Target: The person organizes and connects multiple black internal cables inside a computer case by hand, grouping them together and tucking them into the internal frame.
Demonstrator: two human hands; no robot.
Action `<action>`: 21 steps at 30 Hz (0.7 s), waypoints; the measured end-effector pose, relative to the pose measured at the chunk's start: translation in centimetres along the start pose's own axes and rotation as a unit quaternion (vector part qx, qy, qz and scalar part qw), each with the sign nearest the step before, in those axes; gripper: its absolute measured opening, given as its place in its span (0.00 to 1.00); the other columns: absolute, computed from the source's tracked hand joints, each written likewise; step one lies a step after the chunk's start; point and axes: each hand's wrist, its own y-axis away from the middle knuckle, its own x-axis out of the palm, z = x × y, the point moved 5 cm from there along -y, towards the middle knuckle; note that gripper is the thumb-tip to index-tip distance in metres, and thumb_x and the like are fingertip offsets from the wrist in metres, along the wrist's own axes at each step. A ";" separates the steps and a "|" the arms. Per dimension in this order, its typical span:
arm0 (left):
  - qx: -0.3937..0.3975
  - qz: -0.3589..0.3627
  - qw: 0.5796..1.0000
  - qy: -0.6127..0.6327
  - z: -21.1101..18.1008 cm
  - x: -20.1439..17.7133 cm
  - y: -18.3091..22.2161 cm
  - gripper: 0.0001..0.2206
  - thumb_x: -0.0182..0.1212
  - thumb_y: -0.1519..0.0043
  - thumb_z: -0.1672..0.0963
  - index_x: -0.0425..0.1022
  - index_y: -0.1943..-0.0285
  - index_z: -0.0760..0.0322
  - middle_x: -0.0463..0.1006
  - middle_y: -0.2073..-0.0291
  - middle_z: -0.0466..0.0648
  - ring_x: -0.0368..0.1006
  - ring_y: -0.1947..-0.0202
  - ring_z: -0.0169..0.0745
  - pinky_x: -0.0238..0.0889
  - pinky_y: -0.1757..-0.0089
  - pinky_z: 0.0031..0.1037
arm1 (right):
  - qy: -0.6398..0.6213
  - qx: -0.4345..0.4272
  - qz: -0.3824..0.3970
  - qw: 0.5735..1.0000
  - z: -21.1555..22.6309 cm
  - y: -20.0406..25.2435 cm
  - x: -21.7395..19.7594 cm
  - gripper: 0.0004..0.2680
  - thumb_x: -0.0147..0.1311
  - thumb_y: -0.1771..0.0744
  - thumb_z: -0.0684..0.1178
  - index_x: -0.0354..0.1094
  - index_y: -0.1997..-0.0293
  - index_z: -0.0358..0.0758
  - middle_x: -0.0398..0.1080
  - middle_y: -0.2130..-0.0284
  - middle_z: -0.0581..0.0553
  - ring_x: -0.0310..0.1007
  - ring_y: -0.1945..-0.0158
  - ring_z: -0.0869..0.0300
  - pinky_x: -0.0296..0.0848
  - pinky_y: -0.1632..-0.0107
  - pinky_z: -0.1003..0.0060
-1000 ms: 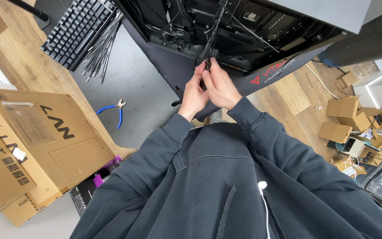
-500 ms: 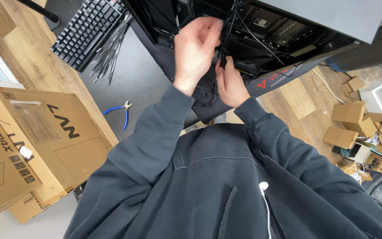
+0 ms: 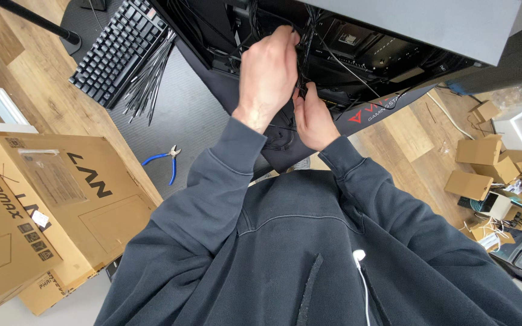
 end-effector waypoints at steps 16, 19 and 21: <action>0.041 0.010 0.997 -0.057 -0.5 -7.1 2.1 0.15 0.55 0.35 0.58 0.58 0.76 0.61 0.63 0.86 0.44 0.58 0.84 0.43 0.52 0.77 0.38 | 0.093 0.107 -0.060 0.988 3.1 -7.4 4.4 0.10 0.36 0.28 0.53 0.54 0.53 0.36 0.73 0.66 0.32 0.74 0.65 0.33 0.68 0.65 0.40; 0.043 0.035 0.998 -0.037 -0.7 -6.9 2.0 0.15 0.54 0.34 0.58 0.58 0.75 0.61 0.62 0.84 0.45 0.58 0.83 0.43 0.52 0.76 0.38 | 0.154 0.132 -0.084 0.976 3.3 -7.9 4.8 0.14 0.40 0.30 0.56 0.55 0.47 0.33 0.76 0.68 0.33 0.77 0.66 0.34 0.72 0.66 0.38; 0.050 0.052 0.997 -0.026 -0.9 -6.0 1.8 0.15 0.53 0.33 0.58 0.58 0.75 0.61 0.63 0.84 0.45 0.59 0.82 0.42 0.52 0.75 0.38 | 0.189 0.137 -0.085 0.969 1.8 -7.9 5.2 0.18 0.44 0.32 0.55 0.55 0.42 0.30 0.77 0.68 0.33 0.78 0.67 0.34 0.74 0.66 0.38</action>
